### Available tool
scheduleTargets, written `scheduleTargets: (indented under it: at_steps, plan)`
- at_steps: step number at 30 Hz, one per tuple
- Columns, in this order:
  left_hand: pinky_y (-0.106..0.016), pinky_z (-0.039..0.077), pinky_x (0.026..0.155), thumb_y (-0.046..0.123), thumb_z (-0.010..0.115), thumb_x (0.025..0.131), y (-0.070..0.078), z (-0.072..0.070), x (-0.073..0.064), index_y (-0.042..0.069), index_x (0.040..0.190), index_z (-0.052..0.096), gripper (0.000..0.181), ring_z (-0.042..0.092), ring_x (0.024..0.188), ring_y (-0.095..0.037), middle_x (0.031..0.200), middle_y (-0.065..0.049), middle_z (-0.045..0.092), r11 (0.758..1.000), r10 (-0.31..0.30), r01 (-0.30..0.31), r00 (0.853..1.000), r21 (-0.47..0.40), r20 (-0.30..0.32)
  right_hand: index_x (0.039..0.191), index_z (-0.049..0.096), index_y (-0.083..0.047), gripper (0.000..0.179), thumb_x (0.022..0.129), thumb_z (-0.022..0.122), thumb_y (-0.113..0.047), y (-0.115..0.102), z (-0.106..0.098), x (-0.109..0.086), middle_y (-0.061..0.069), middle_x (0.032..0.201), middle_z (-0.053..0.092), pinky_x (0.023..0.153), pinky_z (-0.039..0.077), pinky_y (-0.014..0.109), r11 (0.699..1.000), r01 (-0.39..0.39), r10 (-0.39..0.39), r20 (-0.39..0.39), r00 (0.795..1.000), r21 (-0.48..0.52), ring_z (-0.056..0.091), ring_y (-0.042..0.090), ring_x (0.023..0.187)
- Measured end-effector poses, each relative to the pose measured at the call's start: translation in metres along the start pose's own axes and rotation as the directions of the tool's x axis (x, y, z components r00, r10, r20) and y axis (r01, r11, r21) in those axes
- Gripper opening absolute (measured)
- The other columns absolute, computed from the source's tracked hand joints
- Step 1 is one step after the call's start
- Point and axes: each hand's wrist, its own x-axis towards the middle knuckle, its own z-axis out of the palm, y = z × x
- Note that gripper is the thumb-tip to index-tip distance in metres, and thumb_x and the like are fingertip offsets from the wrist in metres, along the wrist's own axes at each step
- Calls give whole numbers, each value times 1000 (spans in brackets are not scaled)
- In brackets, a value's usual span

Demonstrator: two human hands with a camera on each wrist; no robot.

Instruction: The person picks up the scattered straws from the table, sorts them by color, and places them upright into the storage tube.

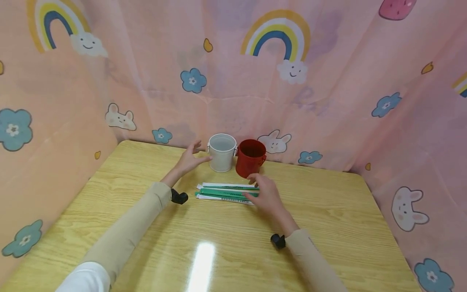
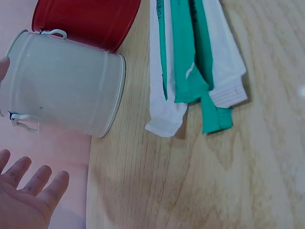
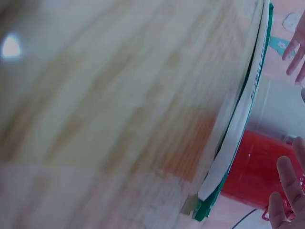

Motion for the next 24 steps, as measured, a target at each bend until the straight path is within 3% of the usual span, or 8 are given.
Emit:
scheduleTargets:
  at_steps: [5, 8, 14, 19, 24]
  plan:
    - [-52, 32, 113, 28, 76, 83, -2, 4, 5, 8, 153, 19, 93, 29, 142, -34, 156, -15, 27, 999, -19, 21, 999, -40, 40, 120, 54, -10, 53, 77, 82, -22, -3, 5, -1, 5, 106, 64, 83, 52, 39, 1000, 5, -6, 46, 999, 7, 58, 21, 95]
    - [-51, 31, 114, 28, 76, 83, -3, 7, 7, 8, 153, 19, 92, 28, 143, -33, 157, -13, 27, 998, -26, 30, 997, -61, 68, 122, 53, -10, 56, 76, 83, -20, -6, 7, -1, 5, 108, 63, 84, 53, 38, 997, -31, 24, 92, 995, 75, 58, 21, 96]
    - [-52, 31, 113, 22, 76, 83, -3, 12, 11, 7, 153, 21, 90, 28, 142, -35, 156, -15, 28, 995, 0, 8, 996, -96, 87, 122, 53, -11, 55, 75, 83, -18, -10, 8, 3, 4, 112, 61, 86, 52, 36, 980, -112, 75, 218, 973, 164, 56, 21, 98]
    - [-54, 32, 112, 18, 78, 80, 3, 14, 12, 8, 152, 22, 91, 29, 140, -36, 153, -16, 30, 994, 17, -7, 995, -107, 95, 120, 54, -16, 53, 76, 82, -16, -9, 9, 5, 3, 112, 61, 87, 52, 35, 980, -113, 64, 272, 960, 166, 56, 20, 97]
    - [-55, 32, 112, 15, 79, 79, -1, 17, 17, 11, 152, 23, 92, 30, 138, -37, 152, -17, 31, 993, 20, -9, 995, -115, 95, 121, 53, -13, 53, 76, 82, -16, -8, 9, 7, 4, 108, 62, 84, 53, 35, 974, -126, 59, 321, 945, 191, 57, 19, 94]
